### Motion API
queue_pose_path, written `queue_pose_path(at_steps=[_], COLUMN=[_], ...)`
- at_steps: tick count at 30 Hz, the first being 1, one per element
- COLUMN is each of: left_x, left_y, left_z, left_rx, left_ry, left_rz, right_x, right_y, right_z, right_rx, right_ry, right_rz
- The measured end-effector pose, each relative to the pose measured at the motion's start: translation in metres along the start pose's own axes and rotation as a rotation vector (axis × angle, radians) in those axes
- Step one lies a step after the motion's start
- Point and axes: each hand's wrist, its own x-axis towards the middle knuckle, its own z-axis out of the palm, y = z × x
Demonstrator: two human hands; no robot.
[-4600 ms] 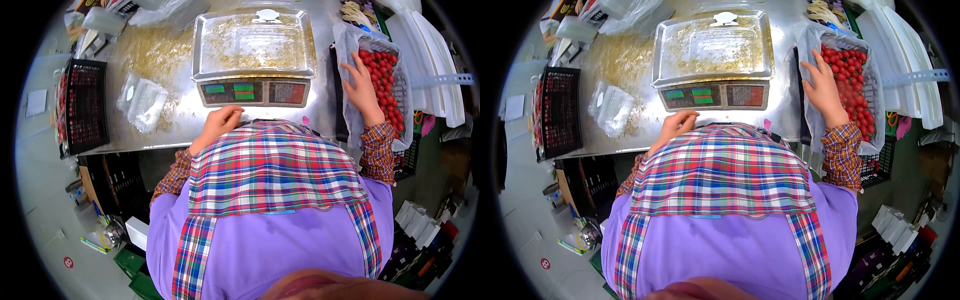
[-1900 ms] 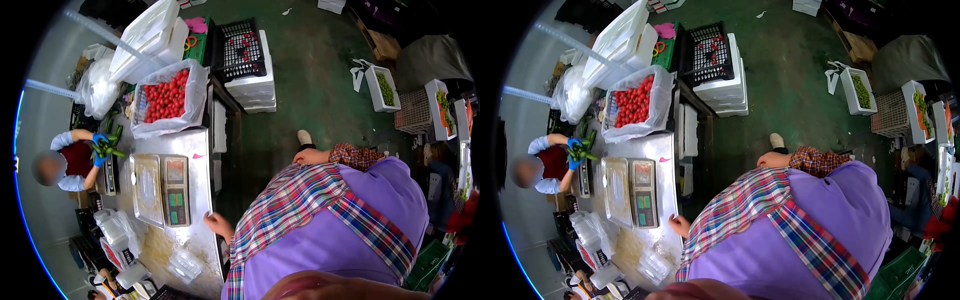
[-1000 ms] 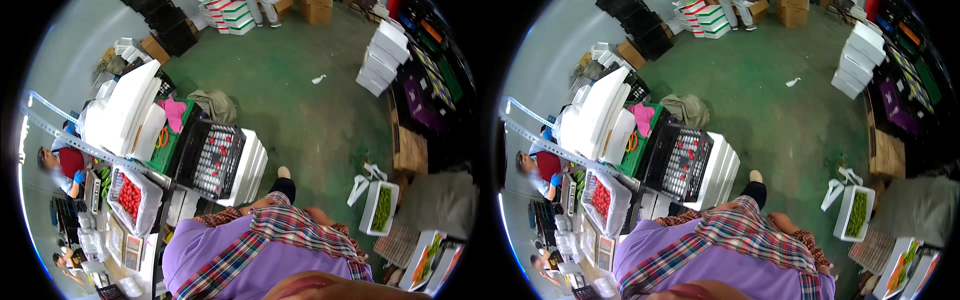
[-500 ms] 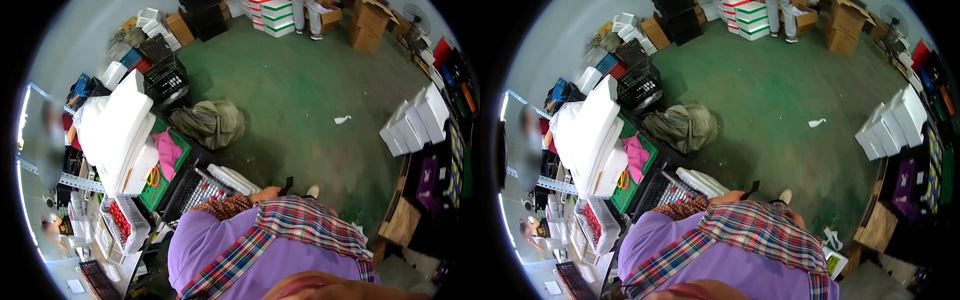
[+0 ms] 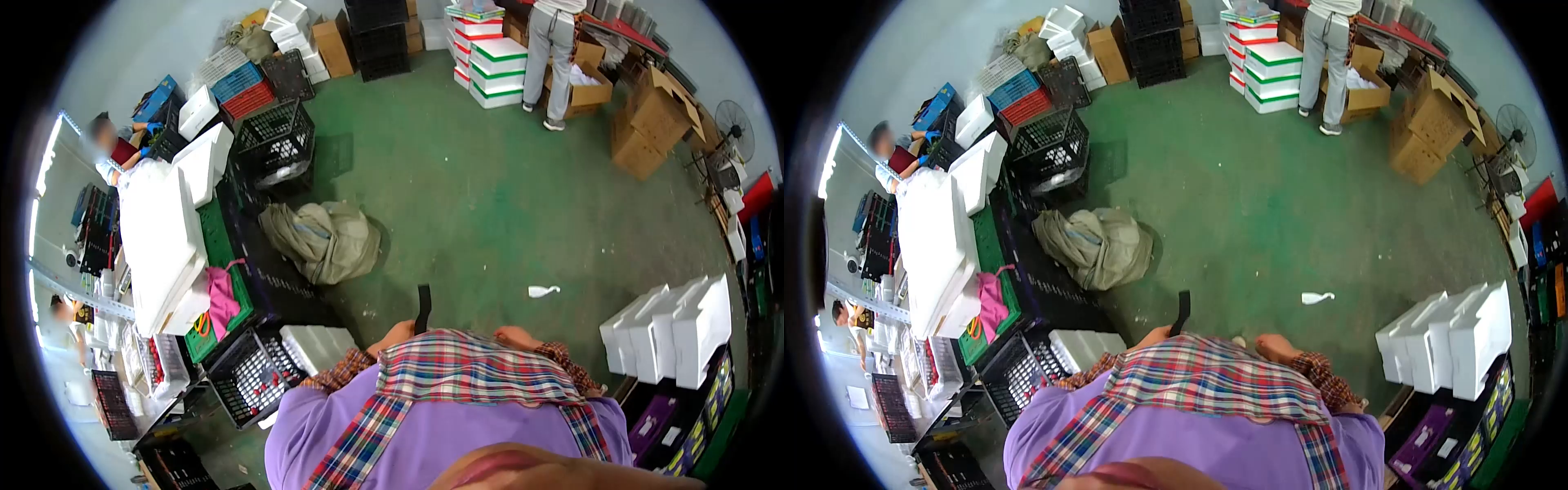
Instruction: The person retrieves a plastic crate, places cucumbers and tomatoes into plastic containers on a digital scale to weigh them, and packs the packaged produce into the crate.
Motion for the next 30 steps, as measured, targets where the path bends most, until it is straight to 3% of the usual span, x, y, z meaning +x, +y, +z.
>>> queue_pose_path(at_steps=[2, 3, 5, 7, 8, 9, 11, 13, 15, 17, 19, 21, 23, 25, 28, 30], left_x=[0.008, 0.02, 0.039, 0.065, 0.087, 0.117, 0.157, 0.216, 0.276, 0.334, 0.38, 0.431, 0.477, 0.523, 0.589, 0.64], left_y=[0.029, 0.022, 0.029, 0.039, 0.023, -0.003, 0.038, 0.045, 0.061, 0.086, 0.126, 0.158, 0.175, 0.179, 0.197, 0.207], left_z=[-0.013, -0.02, -0.023, -0.046, -0.055, -0.06, -0.094, -0.126, -0.164, -0.206, -0.251, -0.291, -0.336, -0.364, -0.414, -0.45], left_rx=[0.153, 0.04, -0.053, -0.066, 0.021, -0.051, 0.031, 0.028, 0.064, 0.139, -0.014, -0.064, 0.008, -0.007, -0.069, -0.075], left_ry=[0.055, 0.005, 0.1, 0.04, 0.057, 0.046, 0.044, 0.054, 0.081, 0.125, 0.123, 0.103, 0.083, 0.125, 0.079, 0.068], left_rz=[-0.005, -0.138, -0.293, -0.281, -0.19, -0.233, -0.258, -0.255, -0.226, -0.169, -0.079, -0.023, -0.005, 0.055, 0.067, 0.073], right_x=[0.036, 0.052, 0.083, 0.124, 0.148, 0.17, 0.219, 0.259, 0.284, 0.318, 0.347, 0.357, 0.379, 0.406, 0.444, 0.496], right_y=[0.004, -0.009, -0.033, -0.045, -0.047, -0.048, -0.053, -0.049, -0.036, -0.003, 0.038, 0.07, 0.103, 0.115, 0.124, 0.125], right_z=[-0.032, -0.053, -0.097, -0.135, -0.153, -0.172, -0.223, -0.278, -0.338, -0.381, -0.415, -0.44, -0.457, -0.485, -0.515, -0.548], right_rx=[-0.003, -0.034, 0.045, 0.065, 0.038, 0.013, -0.027, -0.068, -0.053, 0.023, -0.053, 0.074, -0.006, -0.187, 0.194, 0.213], right_ry=[-0.035, -0.043, -0.044, -0.057, -0.073, -0.09, -0.195, -0.127, 0.003, 0.107, 0.263, 0.348, 0.292, -0.088, -0.017, -0.042], right_rz=[-0.04, -0.113, -0.174, -0.247, -0.286, -0.323, -0.266, -0.28, -0.242, -0.069, 0.004, 0.026, 0.04, 0.226, 0.288, 0.264])
